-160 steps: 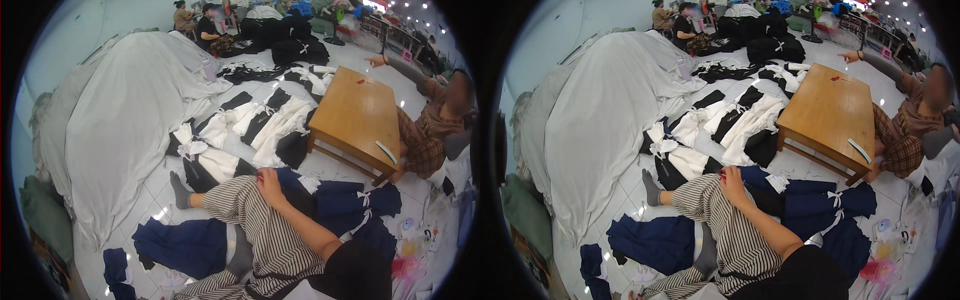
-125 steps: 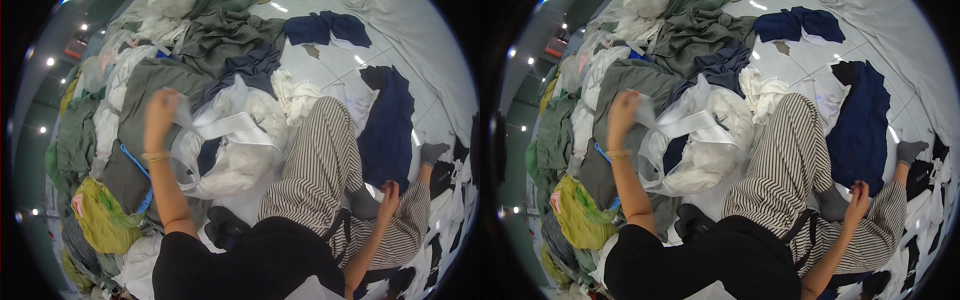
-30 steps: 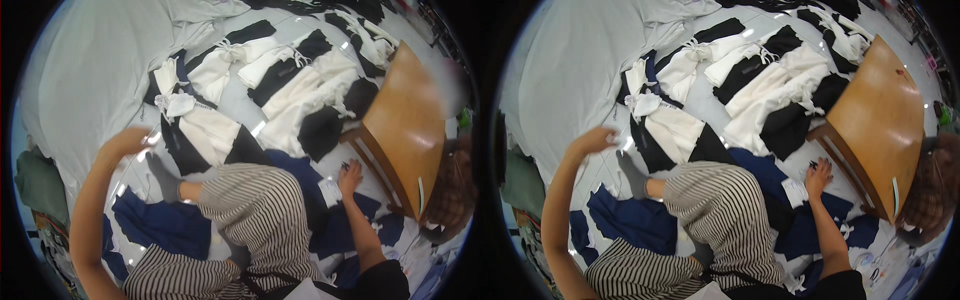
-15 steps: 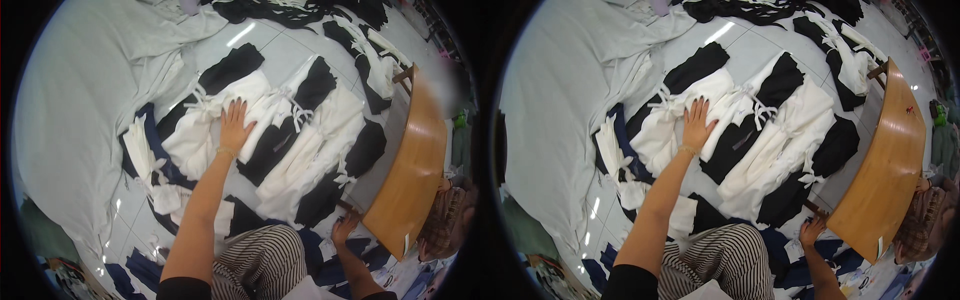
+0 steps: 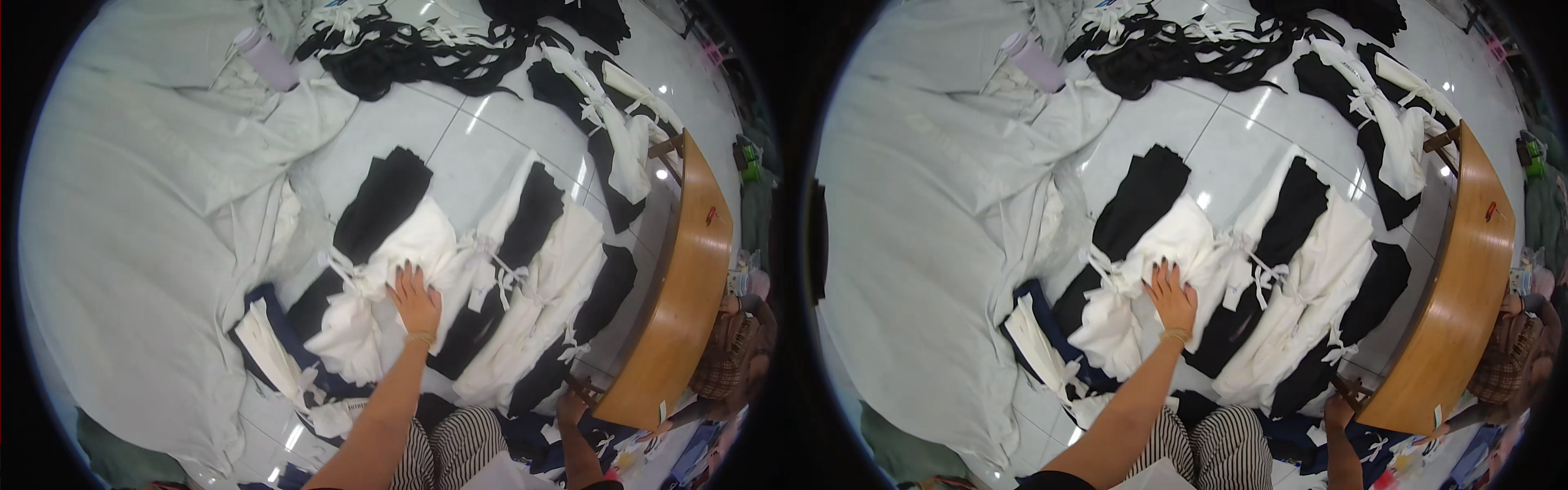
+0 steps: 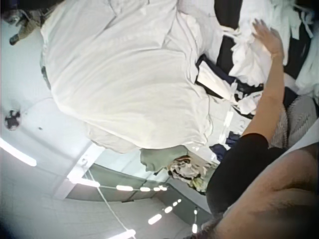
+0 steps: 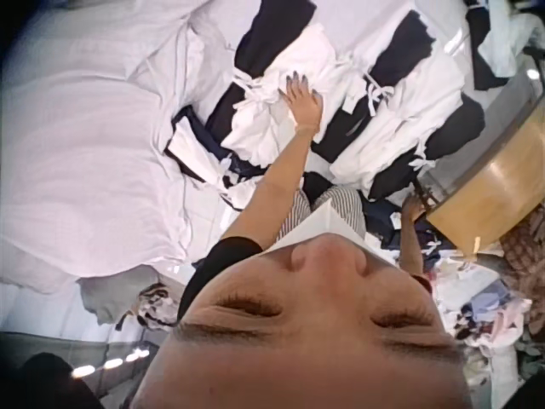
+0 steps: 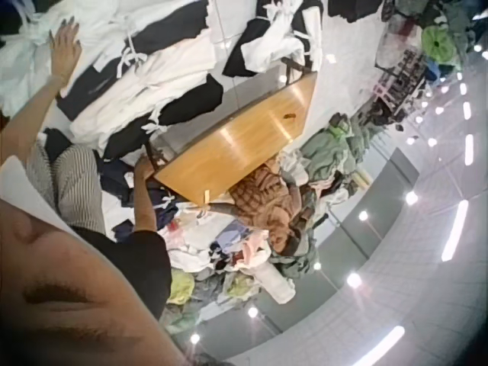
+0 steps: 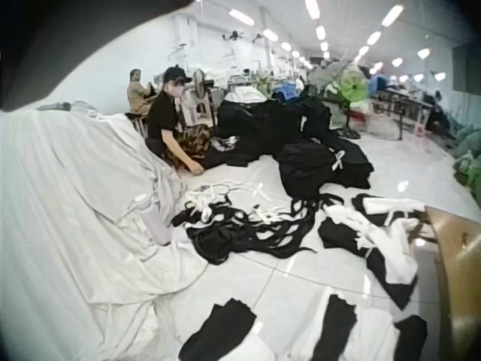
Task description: The person sits on the floor and folds several pieces of clothing, including dark and white garments. They smooth the fabric, fold the items, and tie drawstrings to secure them. The person also uses a small white tag and a red tool to mark or cut parts of the garments.
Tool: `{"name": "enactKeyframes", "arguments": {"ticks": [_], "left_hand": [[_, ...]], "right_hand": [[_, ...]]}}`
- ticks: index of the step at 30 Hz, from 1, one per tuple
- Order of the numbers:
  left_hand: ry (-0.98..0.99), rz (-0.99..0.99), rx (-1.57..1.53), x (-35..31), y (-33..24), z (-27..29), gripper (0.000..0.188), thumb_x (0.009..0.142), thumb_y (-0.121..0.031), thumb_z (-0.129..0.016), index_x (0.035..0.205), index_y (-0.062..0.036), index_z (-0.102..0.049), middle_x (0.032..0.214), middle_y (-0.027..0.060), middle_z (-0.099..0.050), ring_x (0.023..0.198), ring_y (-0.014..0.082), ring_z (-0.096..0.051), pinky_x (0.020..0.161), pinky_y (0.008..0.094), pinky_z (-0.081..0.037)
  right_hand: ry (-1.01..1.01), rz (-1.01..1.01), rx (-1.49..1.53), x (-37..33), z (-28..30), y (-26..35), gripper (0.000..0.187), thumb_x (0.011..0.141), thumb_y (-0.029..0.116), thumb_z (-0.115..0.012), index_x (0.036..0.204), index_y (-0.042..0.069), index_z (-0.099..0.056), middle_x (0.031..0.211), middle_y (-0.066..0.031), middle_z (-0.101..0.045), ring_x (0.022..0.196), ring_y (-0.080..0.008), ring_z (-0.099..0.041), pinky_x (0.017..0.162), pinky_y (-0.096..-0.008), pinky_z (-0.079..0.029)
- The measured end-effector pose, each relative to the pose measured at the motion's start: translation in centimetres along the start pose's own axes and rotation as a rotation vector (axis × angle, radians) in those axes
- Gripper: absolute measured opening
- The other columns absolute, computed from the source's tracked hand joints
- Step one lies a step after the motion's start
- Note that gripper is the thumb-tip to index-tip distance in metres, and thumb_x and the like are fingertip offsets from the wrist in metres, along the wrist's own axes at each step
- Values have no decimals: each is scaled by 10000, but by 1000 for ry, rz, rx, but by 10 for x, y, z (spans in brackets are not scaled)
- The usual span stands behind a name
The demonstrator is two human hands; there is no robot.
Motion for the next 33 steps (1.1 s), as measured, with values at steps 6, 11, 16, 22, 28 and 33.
{"name": "enactKeyframes", "arguments": {"ticks": [6,11,16,22,28,33], "left_hand": [[73,108,43,2,1,-11,550,790,-192,-544,1321,-71,-471,1491,140,-370,1415,378,-277,1136,648,-139],[116,118,73,1,4,-13,575,785,-207,-535,1339,-70,-467,1495,141,-364,1418,378,-270,1129,662,-143],[154,123,75,2,1,-14,605,781,-255,-546,1364,-104,-482,1495,105,-370,1418,338,-298,1109,659,-196],[175,109,49,0,2,-20,602,791,-267,-539,1369,-111,-485,1490,96,-379,1415,333,-304,1094,668,-215],[164,164,80,-4,10,-22,611,794,-293,-533,1378,-117,-484,1481,89,-389,1407,328,-318,1077,670,-241],[156,161,75,-3,8,-21,610,795,-294,-533,1375,-114,-486,1475,93,-399,1397,332,-331,1065,672,-252]], "right_hand": [[-267,-132,576,-93,116,170,385,735,20,-610,1113,-32,-555,1110,-216,-587,1017,-360,-600,897,-429,-451],[-558,622,884,-12,245,413,288,749,73,-649,1033,30,-629,1209,-195,-532,1115,-379,-508,931,-491,-399],[-992,845,615,169,358,614,248,787,197,-669,1014,103,-704,1423,-176,-447,1354,-403,-353,1024,-619,-312],[-612,665,433,245,390,687,492,859,319,-635,1306,121,-571,1485,-95,-413,1438,-316,-272,1077,-692,-222],[-532,870,512,86,276,619,543,871,243,-626,1349,13,-506,1542,-123,-345,1484,-313,-177,1106,-669,-146],[-701,738,610,117,297,579,322,832,154,-643,1131,35,-642,1444,-174,-448,1398,-403,-318,1082,-606,-255]]}}
Point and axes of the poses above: each hand's wrist, its own x-axis towards the middle knuckle, its own z-axis out of the back of the hand, y = z × x, the point moved 5 cm from there along x, towards the middle knuckle
